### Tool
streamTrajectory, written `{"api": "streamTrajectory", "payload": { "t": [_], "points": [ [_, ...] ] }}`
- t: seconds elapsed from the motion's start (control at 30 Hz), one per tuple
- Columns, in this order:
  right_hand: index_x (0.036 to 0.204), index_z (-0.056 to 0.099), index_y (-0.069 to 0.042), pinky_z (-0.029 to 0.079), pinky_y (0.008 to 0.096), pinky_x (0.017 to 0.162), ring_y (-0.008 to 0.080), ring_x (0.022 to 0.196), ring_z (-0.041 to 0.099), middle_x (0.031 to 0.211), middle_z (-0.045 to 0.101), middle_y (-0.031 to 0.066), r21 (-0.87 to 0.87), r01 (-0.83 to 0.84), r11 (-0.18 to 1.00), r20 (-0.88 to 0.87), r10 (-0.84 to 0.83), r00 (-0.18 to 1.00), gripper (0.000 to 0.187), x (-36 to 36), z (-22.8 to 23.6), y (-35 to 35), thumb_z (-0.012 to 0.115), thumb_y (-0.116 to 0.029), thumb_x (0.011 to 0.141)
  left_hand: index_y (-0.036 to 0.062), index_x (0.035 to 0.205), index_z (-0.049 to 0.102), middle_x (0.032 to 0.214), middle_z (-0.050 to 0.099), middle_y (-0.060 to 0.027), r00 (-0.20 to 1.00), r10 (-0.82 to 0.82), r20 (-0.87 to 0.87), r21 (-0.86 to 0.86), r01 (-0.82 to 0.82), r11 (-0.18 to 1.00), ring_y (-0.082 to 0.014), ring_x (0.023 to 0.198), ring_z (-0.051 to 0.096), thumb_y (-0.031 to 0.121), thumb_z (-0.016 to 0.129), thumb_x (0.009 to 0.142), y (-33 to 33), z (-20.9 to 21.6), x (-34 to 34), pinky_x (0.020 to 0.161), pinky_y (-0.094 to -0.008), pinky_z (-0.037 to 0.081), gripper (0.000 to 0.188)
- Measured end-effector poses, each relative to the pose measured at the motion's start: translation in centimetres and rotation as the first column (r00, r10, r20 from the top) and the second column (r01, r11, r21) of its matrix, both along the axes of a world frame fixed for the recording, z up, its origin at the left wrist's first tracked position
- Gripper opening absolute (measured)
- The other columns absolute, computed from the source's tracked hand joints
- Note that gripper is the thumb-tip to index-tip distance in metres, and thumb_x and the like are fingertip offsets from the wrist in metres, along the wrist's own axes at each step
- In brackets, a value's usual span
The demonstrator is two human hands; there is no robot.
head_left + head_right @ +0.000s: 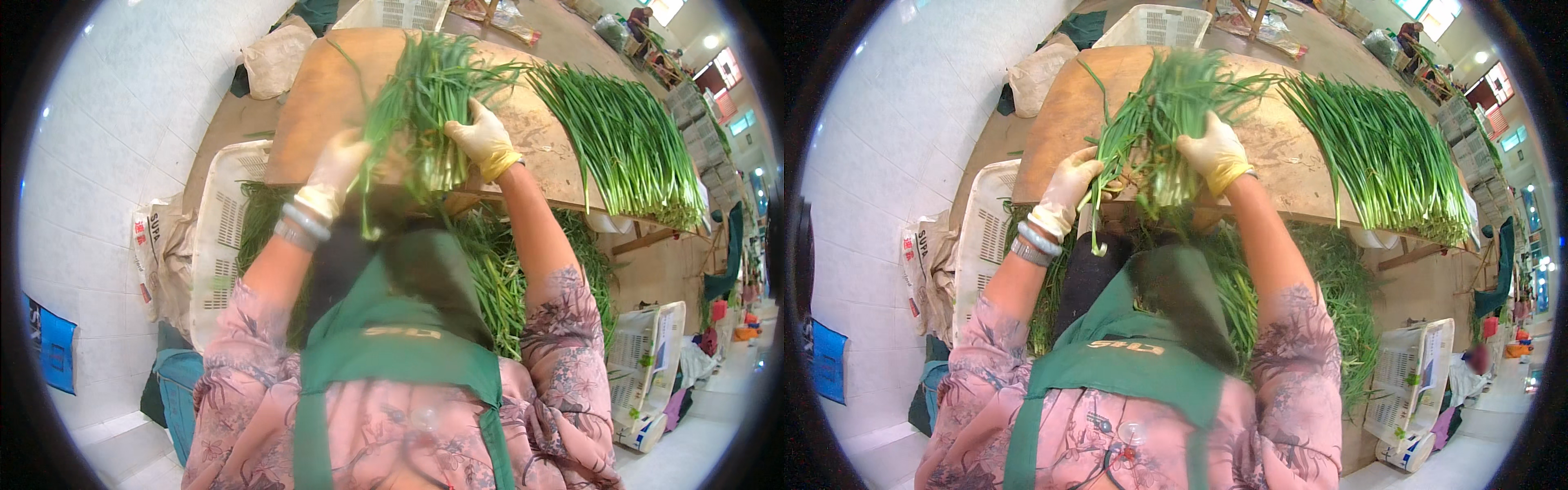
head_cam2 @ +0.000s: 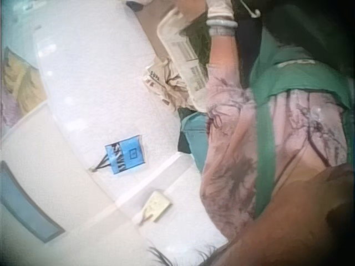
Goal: The person trims the root ends of green onions by hand, snapping off the tips and discarding them into a basket below. They gather the trimmed green onions into a neat pile on the wooden table.
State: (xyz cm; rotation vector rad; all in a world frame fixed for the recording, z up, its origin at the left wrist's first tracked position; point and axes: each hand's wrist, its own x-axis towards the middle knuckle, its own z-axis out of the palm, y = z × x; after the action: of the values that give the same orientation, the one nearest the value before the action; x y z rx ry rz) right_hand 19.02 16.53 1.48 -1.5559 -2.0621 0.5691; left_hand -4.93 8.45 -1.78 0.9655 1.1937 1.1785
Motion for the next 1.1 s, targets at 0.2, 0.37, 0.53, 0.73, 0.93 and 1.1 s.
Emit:
{"api": "streamTrajectory", "payload": {
  "t": [0.2,0.37,0.53,0.73,0.93,1.1],
  "points": [
    [0.142,0.043,0.006,0.040,0.0367,0.109,0.0358,0.128,0.053,0.137,0.053,0.0283,0.053,-0.303,0.951,-0.309,0.304,0.901,0.074,-2.4,-0.6,0.4,0.070,-0.028,0.083,-0.0016,0.135,0.048,0.101,0.068,-0.0085,0.983,0.015,0.181,-0.057,-0.005,0.998,-0.0129,0.074,0.067,0.006,0.057,0.096,-3.7,-0.2,0.3,0.055,-0.0197,0.051,0.040],
    [0.139,0.049,0.003,0.045,0.0337,0.105,0.0256,0.124,0.057,0.135,0.059,0.0193,-0.129,-0.218,0.967,-0.487,0.130,0.864,0.055,1.1,-0.9,1.3,0.066,-0.023,0.093,-0.0017,0.132,0.051,0.094,0.067,-0.0050,0.999,-0.029,-0.044,0.038,0.030,0.999,-0.0102,0.072,0.063,0.012,0.065,0.094,-4.4,-1.3,-1.0,0.061,-0.0214,0.052,0.042],
    [0.133,0.058,-0.002,0.052,0.0323,0.092,0.0219,0.105,0.067,0.125,0.066,0.0147,-0.258,-0.055,0.965,-0.481,-0.078,0.873,0.044,8.8,0.6,0.4,0.064,-0.020,0.094,-0.0023,0.137,0.046,0.097,0.066,-0.0069,1.000,-0.008,0.023,0.009,0.008,1.000,-0.0105,0.073,0.063,0.009,0.065,0.094,-4.8,-1.5,-0.8,0.062,-0.0221,0.052,0.048],
    [0.111,0.071,-0.004,0.053,0.0373,0.084,0.0280,0.094,0.070,0.105,0.072,0.0176,0.028,-0.029,0.999,-0.158,0.033,0.987,0.031,10.1,2.3,-3.6,0.062,-0.029,0.095,-0.0066,0.152,0.021,0.097,0.064,-0.0091,0.991,0.014,-0.137,0.051,-0.007,0.999,-0.0121,0.079,0.062,0.009,0.068,0.091,-4.0,-0.2,1.6,0.063,-0.0239,0.051,0.078],
    [0.096,0.074,-0.007,0.053,0.0405,0.074,0.0279,0.079,0.067,0.085,0.070,0.0153,-0.010,-0.122,0.993,0.049,0.122,0.991,0.036,4.3,0.6,-5.1,0.063,-0.041,0.092,-0.0091,0.151,0.020,0.092,0.064,-0.0108,0.934,0.033,-0.357,0.066,-0.010,0.998,-0.0143,0.072,0.061,0.004,0.067,0.089,-0.5,-1.6,3.7,0.059,-0.0264,0.051,0.079],
    [0.097,0.071,-0.005,0.028,0.0214,0.044,0.0033,0.051,0.040,0.065,0.052,-0.0068,-0.211,-0.660,0.721,-0.963,-0.040,0.265,0.029,9.0,6.3,-4.8,0.060,-0.031,0.098,-0.0032,0.145,0.039,0.082,0.063,-0.0057,0.853,0.035,-0.522,0.097,0.019,0.995,-0.0107,0.065,0.058,0.006,0.065,0.089,0.9,-3.6,2.3,0.056,-0.0247,0.047,0.062]
  ]
}}
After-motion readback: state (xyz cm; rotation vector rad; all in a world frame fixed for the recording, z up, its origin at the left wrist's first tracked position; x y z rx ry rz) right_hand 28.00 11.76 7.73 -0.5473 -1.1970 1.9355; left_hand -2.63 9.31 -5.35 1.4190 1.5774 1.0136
